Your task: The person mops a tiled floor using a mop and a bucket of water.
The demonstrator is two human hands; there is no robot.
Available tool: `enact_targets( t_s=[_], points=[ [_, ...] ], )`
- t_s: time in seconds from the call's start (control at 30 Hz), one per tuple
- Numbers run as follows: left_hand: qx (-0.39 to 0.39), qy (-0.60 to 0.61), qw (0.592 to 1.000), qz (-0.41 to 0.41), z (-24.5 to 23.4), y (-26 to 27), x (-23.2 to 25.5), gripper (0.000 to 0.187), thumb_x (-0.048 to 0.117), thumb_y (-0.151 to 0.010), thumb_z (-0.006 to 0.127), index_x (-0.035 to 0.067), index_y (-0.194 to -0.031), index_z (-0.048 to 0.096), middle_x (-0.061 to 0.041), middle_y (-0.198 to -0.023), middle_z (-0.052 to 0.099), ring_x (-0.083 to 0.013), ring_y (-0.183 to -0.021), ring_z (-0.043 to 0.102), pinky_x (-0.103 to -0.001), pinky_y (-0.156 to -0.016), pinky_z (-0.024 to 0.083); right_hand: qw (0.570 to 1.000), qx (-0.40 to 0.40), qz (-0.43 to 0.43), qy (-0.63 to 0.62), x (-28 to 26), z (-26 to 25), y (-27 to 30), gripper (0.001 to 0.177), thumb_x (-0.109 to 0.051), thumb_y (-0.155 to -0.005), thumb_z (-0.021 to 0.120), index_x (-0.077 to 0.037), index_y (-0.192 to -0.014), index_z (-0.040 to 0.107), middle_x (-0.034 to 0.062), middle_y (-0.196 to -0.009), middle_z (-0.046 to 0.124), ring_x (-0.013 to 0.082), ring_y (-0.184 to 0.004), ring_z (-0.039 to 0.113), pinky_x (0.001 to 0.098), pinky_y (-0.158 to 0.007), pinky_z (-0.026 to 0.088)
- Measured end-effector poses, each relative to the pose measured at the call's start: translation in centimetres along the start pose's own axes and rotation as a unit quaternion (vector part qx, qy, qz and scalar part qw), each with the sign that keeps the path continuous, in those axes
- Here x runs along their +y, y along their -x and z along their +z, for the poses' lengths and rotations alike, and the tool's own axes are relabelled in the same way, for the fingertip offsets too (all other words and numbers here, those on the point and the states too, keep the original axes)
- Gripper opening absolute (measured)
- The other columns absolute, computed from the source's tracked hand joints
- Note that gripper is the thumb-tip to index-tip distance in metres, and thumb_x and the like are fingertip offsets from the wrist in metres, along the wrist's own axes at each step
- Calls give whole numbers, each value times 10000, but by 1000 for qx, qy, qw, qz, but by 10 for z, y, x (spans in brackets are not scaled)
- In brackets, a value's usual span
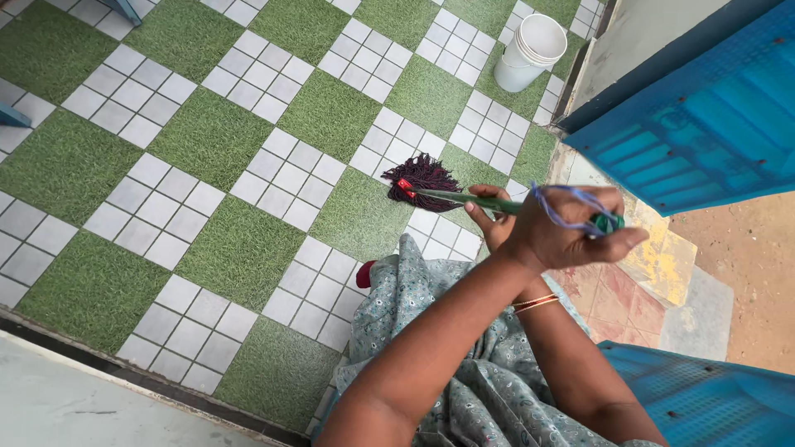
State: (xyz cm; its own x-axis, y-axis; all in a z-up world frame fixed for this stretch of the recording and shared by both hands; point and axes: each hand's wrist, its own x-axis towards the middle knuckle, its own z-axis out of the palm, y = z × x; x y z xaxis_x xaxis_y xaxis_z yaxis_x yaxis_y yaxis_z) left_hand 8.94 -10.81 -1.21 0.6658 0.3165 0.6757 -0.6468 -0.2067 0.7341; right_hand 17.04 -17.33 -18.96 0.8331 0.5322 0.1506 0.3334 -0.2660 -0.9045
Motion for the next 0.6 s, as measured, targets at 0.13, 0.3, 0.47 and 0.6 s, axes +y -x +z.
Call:
enact_targets(
  t_s=[0.13, 0.3, 0.47, 0.6],
  points=[
    [53, -74, 995, 39, 4, -79, -24, 511, 553, -826, 749, 105, -722, 528, -60, -589, 503, -235, -519, 478, -341, -516, 441, 993, 65, -44, -86, -19, -7, -75, 239, -259, -981, 749, -87, -939, 589, 76, -930, 741, 138, -926, 683, 335, -936, 528],
    [26, -57, 998, -19, 26, -97, -28, 575, 536, -847, 779, 72, -691, 478, -83, -517, 451, -244, -513, 386, -334, -467, 421, 992, 67, -8, -102, -15, -24, -92, 354, -320, -1002, 729, -100, -797, 541, 63, -857, 721, 140, -897, 661, 343, -887, 502],
    [24, -68, 997, -4, 47, -108, -29, 466, 441, -856, 804, 92, -713, 530, -54, -573, 521, -210, -505, 477, -339, -527, 453, 981, 109, -18, -159, 17, -29, -102, 371, -321, -1007, 716, -103, -764, 538, 33, -771, 634, 144, -894, 688, 335, -871, 525],
    [15, -78, 996, 28, 45, -113, -42, 392, 307, -895, 827, 79, -756, 541, -38, -587, 545, -146, -507, 502, -320, -526, 460, 983, 111, -34, -144, 37, -19, -118, 325, -285, -957, 746, -94, -752, 581, 22, -736, 656, 135, -758, 632, 289, -756, 527]
  ],
)
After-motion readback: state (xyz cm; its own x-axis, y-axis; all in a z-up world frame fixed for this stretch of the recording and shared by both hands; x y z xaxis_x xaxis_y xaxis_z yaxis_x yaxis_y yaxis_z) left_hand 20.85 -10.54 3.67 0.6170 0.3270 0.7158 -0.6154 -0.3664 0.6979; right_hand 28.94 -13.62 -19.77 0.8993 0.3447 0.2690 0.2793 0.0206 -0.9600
